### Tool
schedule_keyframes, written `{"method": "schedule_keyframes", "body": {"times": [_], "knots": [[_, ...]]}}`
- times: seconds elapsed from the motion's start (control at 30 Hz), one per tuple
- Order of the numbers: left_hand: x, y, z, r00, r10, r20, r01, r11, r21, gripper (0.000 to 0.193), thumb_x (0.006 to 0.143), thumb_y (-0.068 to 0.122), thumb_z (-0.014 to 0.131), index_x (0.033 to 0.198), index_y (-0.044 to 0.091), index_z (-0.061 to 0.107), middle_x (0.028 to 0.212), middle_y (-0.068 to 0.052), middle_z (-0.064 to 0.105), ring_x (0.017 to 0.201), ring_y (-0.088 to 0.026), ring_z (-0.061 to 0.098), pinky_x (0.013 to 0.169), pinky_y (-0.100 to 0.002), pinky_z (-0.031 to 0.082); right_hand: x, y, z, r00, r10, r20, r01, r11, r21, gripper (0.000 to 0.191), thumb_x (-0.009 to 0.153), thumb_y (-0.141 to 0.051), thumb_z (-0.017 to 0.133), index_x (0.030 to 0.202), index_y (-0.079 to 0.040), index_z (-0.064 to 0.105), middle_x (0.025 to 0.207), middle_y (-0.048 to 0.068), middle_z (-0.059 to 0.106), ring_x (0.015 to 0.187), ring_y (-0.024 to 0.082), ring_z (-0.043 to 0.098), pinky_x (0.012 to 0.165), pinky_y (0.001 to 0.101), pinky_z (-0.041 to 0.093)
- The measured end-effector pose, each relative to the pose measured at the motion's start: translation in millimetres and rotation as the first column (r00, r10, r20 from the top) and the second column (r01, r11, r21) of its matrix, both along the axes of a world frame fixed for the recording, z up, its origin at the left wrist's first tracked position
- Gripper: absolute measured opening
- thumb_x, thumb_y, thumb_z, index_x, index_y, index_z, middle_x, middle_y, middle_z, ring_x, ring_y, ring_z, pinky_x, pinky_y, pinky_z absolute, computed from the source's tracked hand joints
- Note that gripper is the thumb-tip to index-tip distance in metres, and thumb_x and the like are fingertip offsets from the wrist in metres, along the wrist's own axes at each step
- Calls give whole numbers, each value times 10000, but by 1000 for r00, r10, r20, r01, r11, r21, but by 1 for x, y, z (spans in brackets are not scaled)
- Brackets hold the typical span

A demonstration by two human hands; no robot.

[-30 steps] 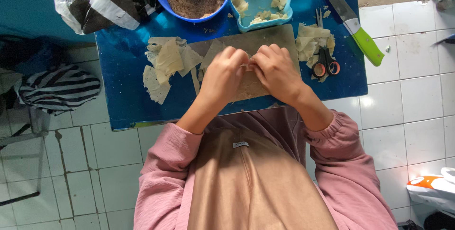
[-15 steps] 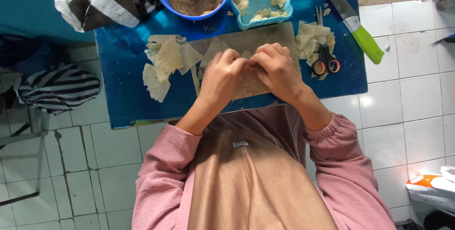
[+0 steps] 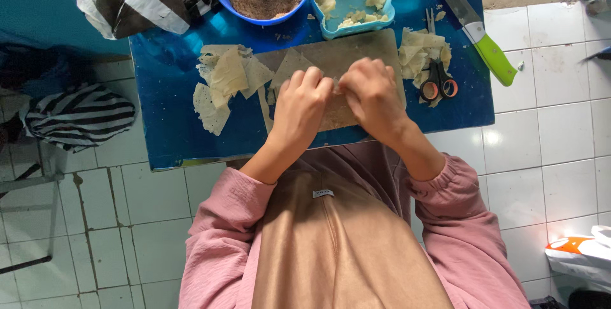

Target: The person sits on the floor at a low table and folds thin pastry wrappers into filled parcels. They place filling onto a wrapper using a spoon, fold and pinch the wrapper closed, and set the finished parcel aside, repeating the process with more wrappers.

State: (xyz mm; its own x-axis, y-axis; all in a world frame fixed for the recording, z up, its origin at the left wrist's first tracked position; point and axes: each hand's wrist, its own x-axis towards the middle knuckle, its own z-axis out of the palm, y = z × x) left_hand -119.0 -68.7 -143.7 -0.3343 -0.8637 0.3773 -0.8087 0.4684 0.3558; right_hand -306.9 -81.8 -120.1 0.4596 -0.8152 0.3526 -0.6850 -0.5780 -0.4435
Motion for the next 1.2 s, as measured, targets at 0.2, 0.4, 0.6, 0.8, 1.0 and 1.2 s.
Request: {"method": "schedule_keyframes", "body": {"times": [0.2, 0.4, 0.6, 0.8, 1.0, 1.2], "knots": [[0, 5, 1, 965, -38, -258, 32, 999, -27, 366, 854, 127, 666, 1213, 67, 640, 1212, -84, 611, 1116, -281, 590, 930, -413, 481, 0, 6, -3, 999, 23, -42, -27, 995, -100, 186, 879, -78, 759, 1053, -81, 692, 1087, 68, 633, 1083, 290, 588, 943, 428, 408], [-3, -3, -2, 991, -30, -134, 22, 998, -56, 234, 903, 107, 660, 1135, 132, 645, 1157, -5, 646, 1145, -231, 619, 965, -411, 478, 5, -1, -9, 998, -44, -41, 38, 991, -127, 155, 914, -63, 733, 1066, -68, 705, 1117, 70, 640, 1108, 288, 587, 963, 425, 413], [22, -2, 7, 974, 71, -217, -88, 993, -73, 210, 880, 82, 657, 1080, 133, 694, 1199, -28, 660, 1140, -259, 618, 918, -417, 477, 6, 3, -4, 972, -43, -233, -28, 955, -294, 260, 889, -120, 755, 1137, -45, 726, 1165, 53, 651, 1141, 241, 584, 989, 425, 387], [52, -2, 6, 946, 236, -221, -236, 971, 26, 253, 899, 81, 720, 1151, 77, 699, 1173, -77, 650, 1047, -314, 611, 894, -447, 485, 14, -19, 6, 940, -38, -339, -71, 950, -305, 242, 907, -195, 775, 1095, -56, 717, 1118, 54, 641, 1096, 228, 579, 975, 406, 368], [57, -1, 6, 935, 300, -192, -293, 954, 63, 290, 884, 149, 759, 1159, 90, 690, 1096, -117, 622, 998, -356, 594, 852, -468, 485, 13, -40, 12, 923, -19, -385, -134, 920, -369, 153, 950, -179, 778, 1000, -76, 676, 1037, 47, 613, 1053, 234, 566, 964, 428, 367], [57, -8, 0, 907, 356, -227, -333, 934, 133, 293, 878, 206, 774, 1106, 70, 652, 1047, -128, 613, 969, -369, 587, 827, -469, 486, -38, -132, 26, 900, -344, -269, -22, 578, -816, 196, 1061, -98, 603, 1238, -14, 606, 1182, 168, 543, 1131, 310, 522, 1010, 501, 385]]}}
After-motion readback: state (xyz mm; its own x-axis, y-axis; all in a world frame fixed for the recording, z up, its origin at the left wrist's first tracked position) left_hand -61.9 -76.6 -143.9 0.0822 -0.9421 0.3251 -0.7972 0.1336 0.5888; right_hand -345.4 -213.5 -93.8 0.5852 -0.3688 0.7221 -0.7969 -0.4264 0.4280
